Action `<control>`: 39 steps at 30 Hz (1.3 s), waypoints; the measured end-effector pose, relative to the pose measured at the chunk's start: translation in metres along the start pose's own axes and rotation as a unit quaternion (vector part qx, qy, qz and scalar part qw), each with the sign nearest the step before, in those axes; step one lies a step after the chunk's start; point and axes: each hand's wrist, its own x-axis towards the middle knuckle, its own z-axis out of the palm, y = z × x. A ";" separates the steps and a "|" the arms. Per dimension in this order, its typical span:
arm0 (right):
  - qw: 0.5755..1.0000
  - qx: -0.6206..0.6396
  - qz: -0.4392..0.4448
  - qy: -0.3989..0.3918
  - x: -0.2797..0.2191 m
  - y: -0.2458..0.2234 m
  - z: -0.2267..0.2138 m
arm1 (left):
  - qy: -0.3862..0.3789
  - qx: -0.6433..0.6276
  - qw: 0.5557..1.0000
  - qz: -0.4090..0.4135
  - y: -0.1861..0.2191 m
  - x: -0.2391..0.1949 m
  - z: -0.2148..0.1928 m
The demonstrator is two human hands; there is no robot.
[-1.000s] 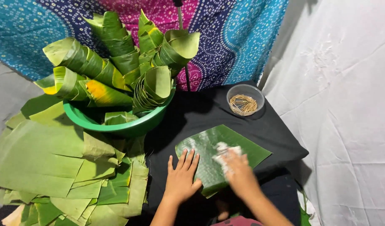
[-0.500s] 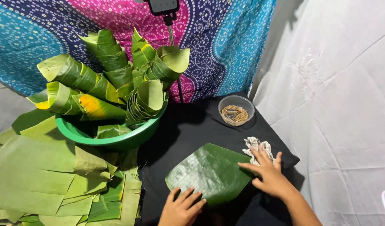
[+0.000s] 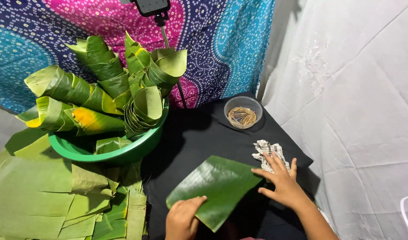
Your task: Wiping banana leaves with a cloth and folding them into cones, then securing them with small wooden pins.
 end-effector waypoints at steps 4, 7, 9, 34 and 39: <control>0.976 0.156 0.007 0.150 0.008 -0.001 -0.004 | 0.123 -0.124 0.975 -0.139 0.011 0.020 -0.027; 0.936 0.257 0.015 0.238 0.018 -0.019 -0.019 | 0.151 -0.215 0.922 -0.283 0.005 0.031 -0.038; 0.916 0.291 0.018 0.277 0.027 -0.023 -0.019 | 0.156 -0.240 0.890 -0.356 -0.006 0.038 -0.037; 0.945 0.280 -0.109 0.132 0.033 -0.184 0.027 | 0.109 -0.224 0.877 -0.411 -0.026 0.006 0.026; 0.929 0.339 -0.126 0.079 0.031 -0.231 0.009 | 0.218 -0.244 0.864 -0.382 -0.046 -0.010 0.057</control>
